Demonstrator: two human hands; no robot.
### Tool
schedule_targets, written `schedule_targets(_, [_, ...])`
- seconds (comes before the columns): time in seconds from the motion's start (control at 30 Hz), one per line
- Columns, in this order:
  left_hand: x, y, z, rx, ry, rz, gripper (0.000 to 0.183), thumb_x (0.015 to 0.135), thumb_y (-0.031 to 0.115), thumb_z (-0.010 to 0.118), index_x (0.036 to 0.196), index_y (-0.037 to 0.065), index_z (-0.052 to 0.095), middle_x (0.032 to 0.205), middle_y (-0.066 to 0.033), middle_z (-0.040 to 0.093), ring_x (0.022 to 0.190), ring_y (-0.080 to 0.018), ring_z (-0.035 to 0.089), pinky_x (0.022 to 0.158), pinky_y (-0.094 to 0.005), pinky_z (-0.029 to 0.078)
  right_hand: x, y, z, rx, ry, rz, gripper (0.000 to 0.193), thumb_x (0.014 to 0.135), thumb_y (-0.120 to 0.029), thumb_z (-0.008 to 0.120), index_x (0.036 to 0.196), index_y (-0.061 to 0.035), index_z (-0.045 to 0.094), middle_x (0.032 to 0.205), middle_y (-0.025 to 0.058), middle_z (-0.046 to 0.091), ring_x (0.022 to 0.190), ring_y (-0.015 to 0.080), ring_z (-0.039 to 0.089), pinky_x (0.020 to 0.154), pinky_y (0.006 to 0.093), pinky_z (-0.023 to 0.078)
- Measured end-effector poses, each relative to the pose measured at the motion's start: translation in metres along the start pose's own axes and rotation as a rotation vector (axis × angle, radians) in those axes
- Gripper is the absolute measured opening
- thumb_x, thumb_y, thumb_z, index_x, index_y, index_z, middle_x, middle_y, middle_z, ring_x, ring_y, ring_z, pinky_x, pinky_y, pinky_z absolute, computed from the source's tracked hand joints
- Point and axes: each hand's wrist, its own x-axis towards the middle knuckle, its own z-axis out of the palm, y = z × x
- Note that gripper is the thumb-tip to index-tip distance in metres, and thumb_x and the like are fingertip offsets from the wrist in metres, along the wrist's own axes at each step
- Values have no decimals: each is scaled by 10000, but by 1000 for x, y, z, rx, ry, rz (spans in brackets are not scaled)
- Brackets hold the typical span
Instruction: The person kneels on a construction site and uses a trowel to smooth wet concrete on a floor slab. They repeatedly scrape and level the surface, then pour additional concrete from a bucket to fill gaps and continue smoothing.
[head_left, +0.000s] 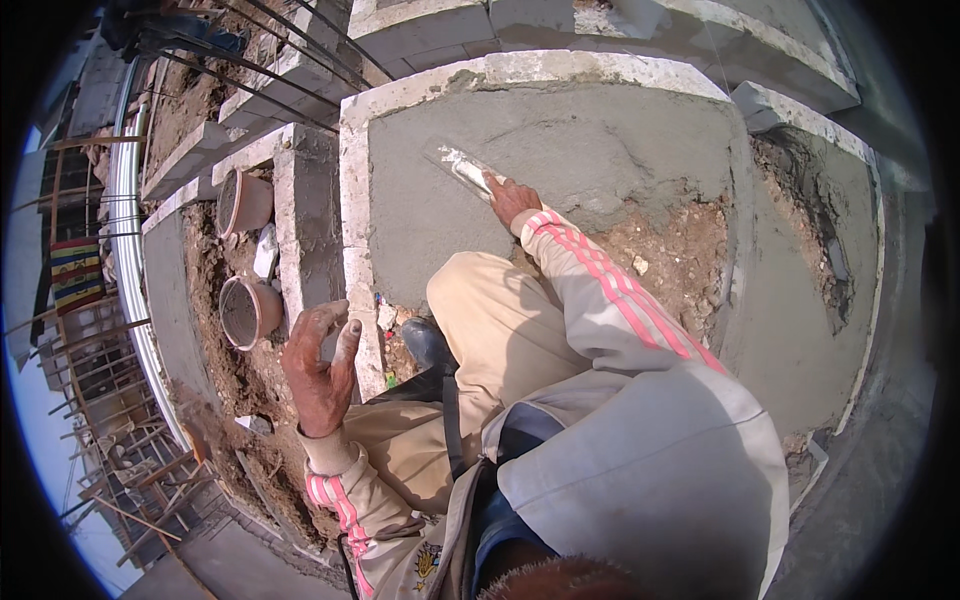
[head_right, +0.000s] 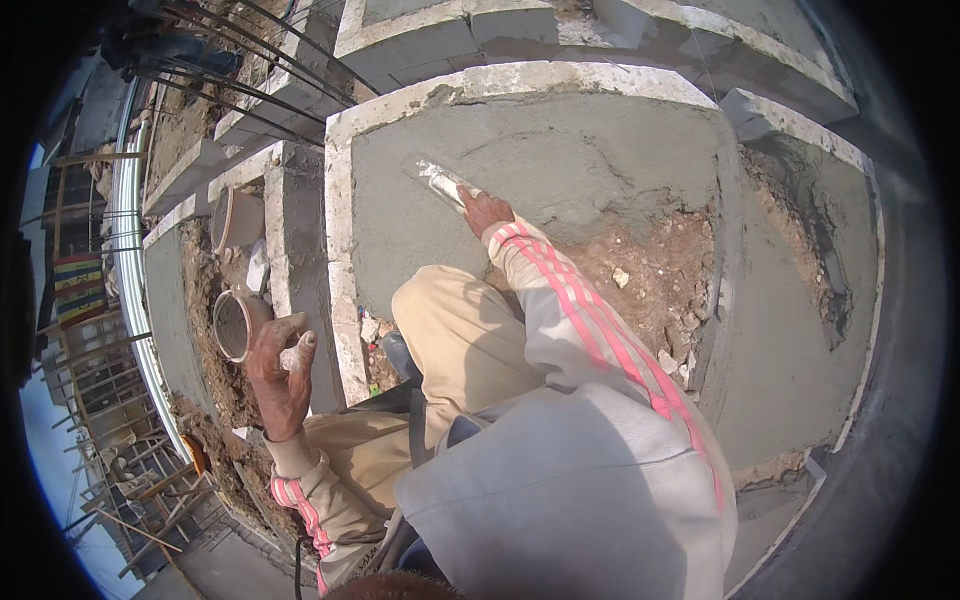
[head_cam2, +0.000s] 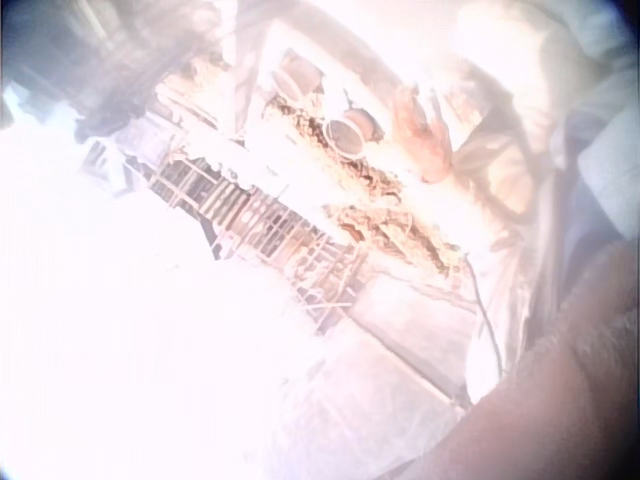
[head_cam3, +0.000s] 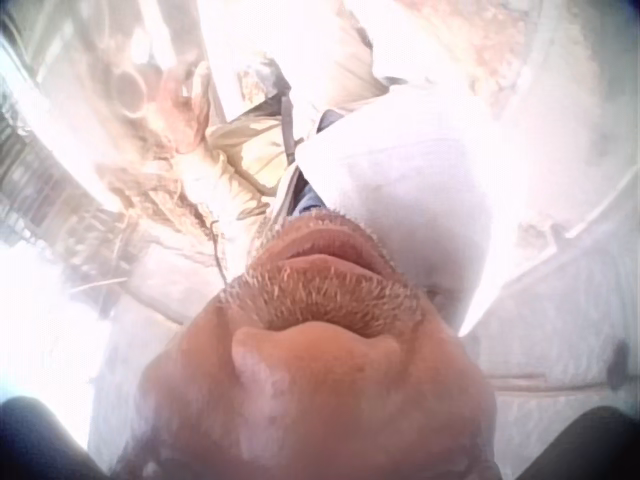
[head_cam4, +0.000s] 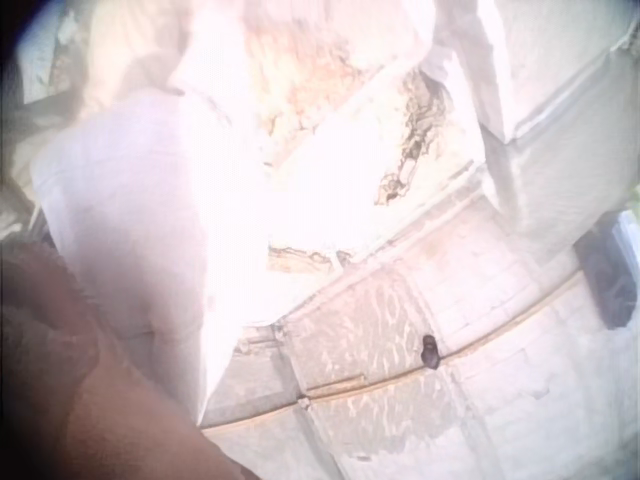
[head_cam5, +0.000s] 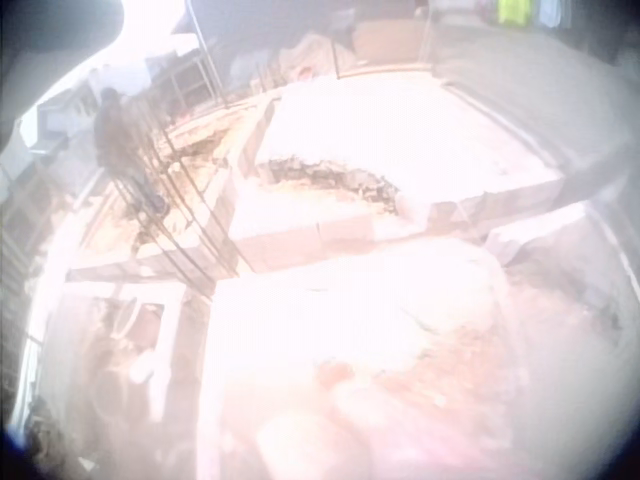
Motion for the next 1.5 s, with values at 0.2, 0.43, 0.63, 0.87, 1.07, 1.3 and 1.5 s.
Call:
schedule_targets(0.2, [2,-7,2,-34,16,28,198,887,80,705,1064,1,666,968,-141,678,842,-243,669,762,-340,523,-20,60,-30,44,89,268,625,930,-335,586,1502,-256,345,1055,196,653,916,390,675,791,502,539])
schedule_targets(0.43, [6,-3,0,-25,-1,0,183,881,72,695,1045,-4,663,966,-159,668,873,-298,665,782,-361,515,-85,126,-43,50,287,495,598,924,-309,573,1488,-245,386,1012,193,661,894,394,671,759,515,531])
schedule_targets(0.63, [1,-5,-7,-48,19,-38,176,875,77,701,1028,-3,666,974,-166,667,899,-321,664,808,-378,508,-131,109,-27,155,292,539,612,926,-299,565,1501,-231,367,1021,211,640,865,436,654,757,532,526])
schedule_targets(0.87, [3,4,-5,-39,-14,-41,186,875,78,701,1042,4,669,981,-168,671,902,-320,669,795,-373,512,-11,4,-14,134,100,124,584,919,-285,574,1470,-193,404,1046,202,636,920,417,656,819,503,527])
schedule_targets(1.07, [-5,-1,-3,-35,0,-43,176,888,83,692,1039,-3,661,953,-156,661,848,-291,658,766,-356,513,30,36,-26,124,150,297,622,902,-283,602,1481,-207,389,1093,193,652,950,393,665,830,489,530])
schedule_targets(1.3, [8,5,8,-49,19,65,181,873,56,704,1034,-14,657,946,-160,664,856,-290,660,774,-357,519,-33,131,-52,158,282,544,618,903,-326,598,1478,-228,393,1036,213,660,924,403,661,807,509,524])
schedule_targets(1.5, [18,5,19,-45,-60,139,209,895,80,700,1080,-4,653,962,-165,660,865,-279,659,765,-351,534,-64,163,-67,173,344,676,605,914,-328,586,1478,-231,389,1008,207,671,933,393,662,806,515,518])
